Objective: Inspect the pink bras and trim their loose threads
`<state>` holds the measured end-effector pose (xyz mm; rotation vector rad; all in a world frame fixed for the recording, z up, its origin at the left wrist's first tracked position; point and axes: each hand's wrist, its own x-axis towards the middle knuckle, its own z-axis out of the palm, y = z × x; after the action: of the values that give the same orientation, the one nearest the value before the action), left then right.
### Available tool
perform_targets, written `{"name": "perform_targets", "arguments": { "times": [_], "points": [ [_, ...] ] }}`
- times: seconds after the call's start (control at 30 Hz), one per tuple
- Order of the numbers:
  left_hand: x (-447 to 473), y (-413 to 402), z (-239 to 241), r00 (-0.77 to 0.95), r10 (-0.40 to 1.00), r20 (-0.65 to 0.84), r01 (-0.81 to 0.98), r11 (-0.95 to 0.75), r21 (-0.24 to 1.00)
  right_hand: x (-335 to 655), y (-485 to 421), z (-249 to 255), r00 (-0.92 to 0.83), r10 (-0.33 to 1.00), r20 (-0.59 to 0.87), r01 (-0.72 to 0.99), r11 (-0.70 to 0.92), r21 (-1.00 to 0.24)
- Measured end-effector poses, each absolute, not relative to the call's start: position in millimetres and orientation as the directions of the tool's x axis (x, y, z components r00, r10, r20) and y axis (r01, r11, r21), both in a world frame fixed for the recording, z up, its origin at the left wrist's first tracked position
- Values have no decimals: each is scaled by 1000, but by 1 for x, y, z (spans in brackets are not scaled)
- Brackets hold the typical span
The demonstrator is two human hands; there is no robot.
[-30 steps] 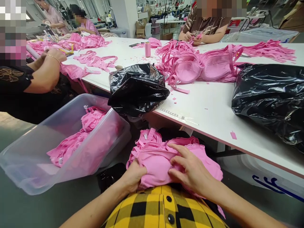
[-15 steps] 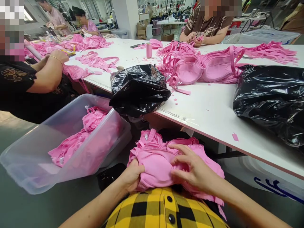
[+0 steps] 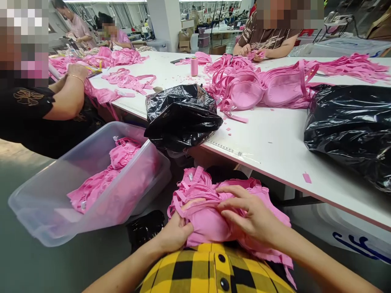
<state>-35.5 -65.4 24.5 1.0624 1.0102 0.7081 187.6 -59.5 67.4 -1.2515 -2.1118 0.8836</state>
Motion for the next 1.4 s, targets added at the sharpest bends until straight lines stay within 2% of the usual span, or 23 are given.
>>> {"name": "perform_targets", "arguments": {
  "times": [0.1,0.17,0.27,0.37,0.47,0.6,0.77,0.83,0.93,1.0,1.1,1.2,1.3,1.4],
  "points": [
    [-34,-65,28,436,816,-380,-225,507,832,178,-61,59,-500,861,95,616,430,-660],
    [-33,-65,31,486,785,-385,-300,564,769,173,-62,55,-512,856,73,625,429,-652],
    [-32,-66,35,471,810,-350,-126,454,882,168,-60,51,-511,857,69,638,432,-637],
    [-33,-67,34,461,841,-284,90,274,957,166,-58,46,-523,843,127,671,499,-548],
    [-39,-66,31,557,798,-230,92,216,972,166,-58,40,-531,823,200,665,552,-503],
    [-46,-67,31,498,847,-186,57,182,982,167,-61,42,-528,818,228,626,556,-547],
    [-52,-70,28,220,968,-119,396,23,918,166,-61,52,-537,827,165,563,497,-660],
    [-54,-69,25,157,984,-81,420,8,907,169,-61,54,-467,875,126,553,401,-730],
    [-56,-66,25,218,967,-129,285,64,956,175,-61,53,-361,931,56,585,272,-764],
    [-55,-65,27,296,940,-170,235,100,967,178,-62,52,-389,921,15,617,272,-738],
    [-51,-66,31,330,941,-77,225,0,974,174,-62,47,-423,906,-29,656,284,-699],
    [-48,-67,32,291,956,47,222,-115,968,165,-65,39,-349,937,25,697,277,-662],
    [-49,-64,25,196,980,42,288,-98,953,159,-70,36,-296,950,103,698,288,-655],
    [-60,-54,14,135,991,14,364,-63,929,169,-70,45,-296,931,215,602,357,-714]
  ]
}}
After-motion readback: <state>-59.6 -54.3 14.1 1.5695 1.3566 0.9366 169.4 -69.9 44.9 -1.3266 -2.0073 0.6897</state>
